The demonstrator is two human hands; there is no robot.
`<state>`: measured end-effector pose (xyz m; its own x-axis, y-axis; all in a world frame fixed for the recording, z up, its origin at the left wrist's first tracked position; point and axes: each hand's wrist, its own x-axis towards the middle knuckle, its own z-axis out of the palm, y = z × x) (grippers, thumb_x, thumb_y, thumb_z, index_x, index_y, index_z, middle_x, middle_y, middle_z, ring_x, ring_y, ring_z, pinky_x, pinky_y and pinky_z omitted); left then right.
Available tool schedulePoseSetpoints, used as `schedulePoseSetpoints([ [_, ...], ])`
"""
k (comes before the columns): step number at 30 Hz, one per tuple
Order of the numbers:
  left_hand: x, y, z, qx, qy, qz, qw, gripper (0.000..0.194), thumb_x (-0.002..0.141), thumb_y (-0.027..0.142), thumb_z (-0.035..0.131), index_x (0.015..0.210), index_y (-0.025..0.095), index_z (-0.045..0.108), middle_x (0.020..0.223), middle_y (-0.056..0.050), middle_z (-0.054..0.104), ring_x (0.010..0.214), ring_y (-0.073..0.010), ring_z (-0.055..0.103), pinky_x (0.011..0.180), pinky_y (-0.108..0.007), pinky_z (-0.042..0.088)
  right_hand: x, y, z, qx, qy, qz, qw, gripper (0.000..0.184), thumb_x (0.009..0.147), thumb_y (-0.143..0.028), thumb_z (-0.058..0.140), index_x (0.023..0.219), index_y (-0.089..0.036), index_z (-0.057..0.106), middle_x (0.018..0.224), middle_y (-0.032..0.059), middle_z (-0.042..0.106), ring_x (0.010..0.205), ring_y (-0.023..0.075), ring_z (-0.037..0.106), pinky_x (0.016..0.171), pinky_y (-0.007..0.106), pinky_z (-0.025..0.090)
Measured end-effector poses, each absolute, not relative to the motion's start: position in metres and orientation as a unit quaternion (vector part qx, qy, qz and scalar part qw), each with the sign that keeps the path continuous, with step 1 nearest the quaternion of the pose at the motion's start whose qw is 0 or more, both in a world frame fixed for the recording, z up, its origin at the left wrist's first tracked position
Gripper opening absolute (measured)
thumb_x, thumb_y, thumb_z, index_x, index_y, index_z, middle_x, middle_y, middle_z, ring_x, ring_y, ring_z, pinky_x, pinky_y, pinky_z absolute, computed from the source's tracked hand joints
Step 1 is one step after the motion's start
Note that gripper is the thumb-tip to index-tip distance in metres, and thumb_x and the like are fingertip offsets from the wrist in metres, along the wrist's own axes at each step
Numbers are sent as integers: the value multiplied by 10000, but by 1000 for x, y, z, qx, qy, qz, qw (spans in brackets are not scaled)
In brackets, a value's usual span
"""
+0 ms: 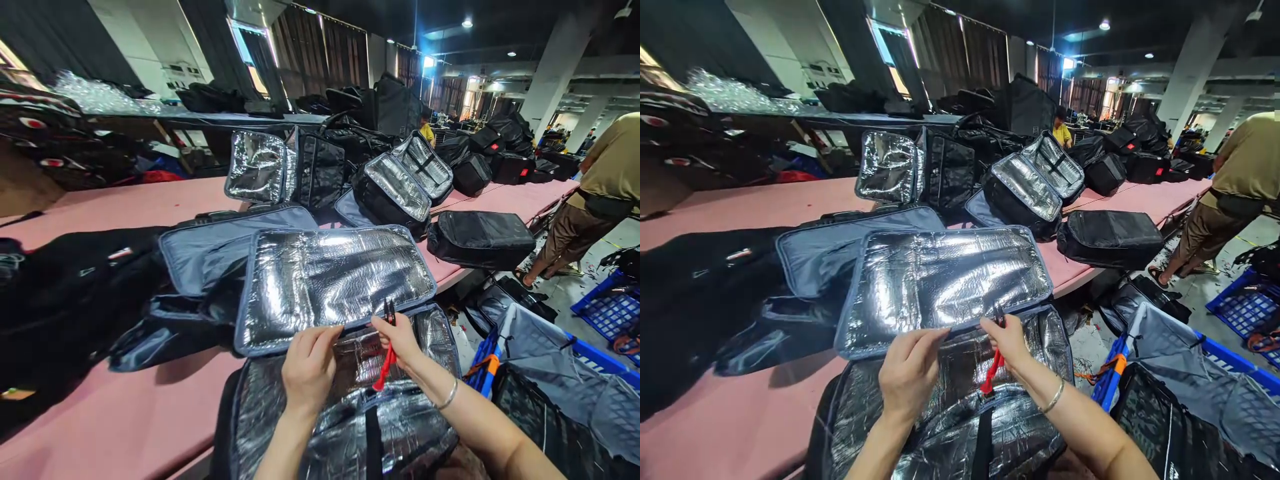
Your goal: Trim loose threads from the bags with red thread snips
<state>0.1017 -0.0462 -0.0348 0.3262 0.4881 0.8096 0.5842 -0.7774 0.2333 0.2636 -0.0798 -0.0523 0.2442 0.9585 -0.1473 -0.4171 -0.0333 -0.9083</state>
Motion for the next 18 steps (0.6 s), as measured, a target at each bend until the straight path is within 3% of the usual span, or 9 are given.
schedulePoseSetpoints([
  [4, 111, -45, -30, -795, -344, -499, -18, 136, 791, 180, 543, 838, 194, 671, 785, -60, 653, 756, -185, 573, 722, -306, 445, 266, -70, -57, -472, -290, 533, 639, 392, 591, -501, 698, 634, -145, 540, 451, -104, 295, 394, 29, 195, 387, 204, 100],
  [7, 122, -55, -28, -656, -451, -530, -293, 111, 697, 294, 655, 740, 200, 696, 734, -45, 670, 697, -178, 584, 692, -293, 444, 265, -71, -59, -476, -293, 524, 643, 398, 594, -516, 686, 651, -143, 560, 449, -103, 285, 396, 36, 198, 388, 204, 117],
  [10, 137, -62, -31, -503, -509, -489, -499, 265, 615, 420, 698, 656, 159, 676, 569, -32, 628, 456, -134, 503, 463, -259, 392, 263, -72, -59, -484, -298, 513, 644, 403, 600, -530, 670, 674, -147, 569, 461, -99, 295, 399, 41, 200, 391, 204, 138],
  [14, 155, -59, -36, -421, -505, -503, -561, 392, 571, 503, 696, 610, 123, 609, 543, -23, 595, 385, -86, 441, 365, -214, 312, 263, -71, -59, -510, -317, 483, 637, 393, 641, -538, 620, 682, -150, 575, 454, -97, 284, 403, 60, 232, 399, 210, 188],
  [18, 164, -53, -36, -356, -501, -525, -590, 397, 489, 450, 760, 595, 111, 583, 526, 1, 567, 394, -61, 435, 363, -185, 299, 263, -79, -56, -555, -354, 411, 630, 278, 688, -437, 615, 706, -163, 577, 586, -37, 485, 554, 110, 426, 530, 228, 333],
])
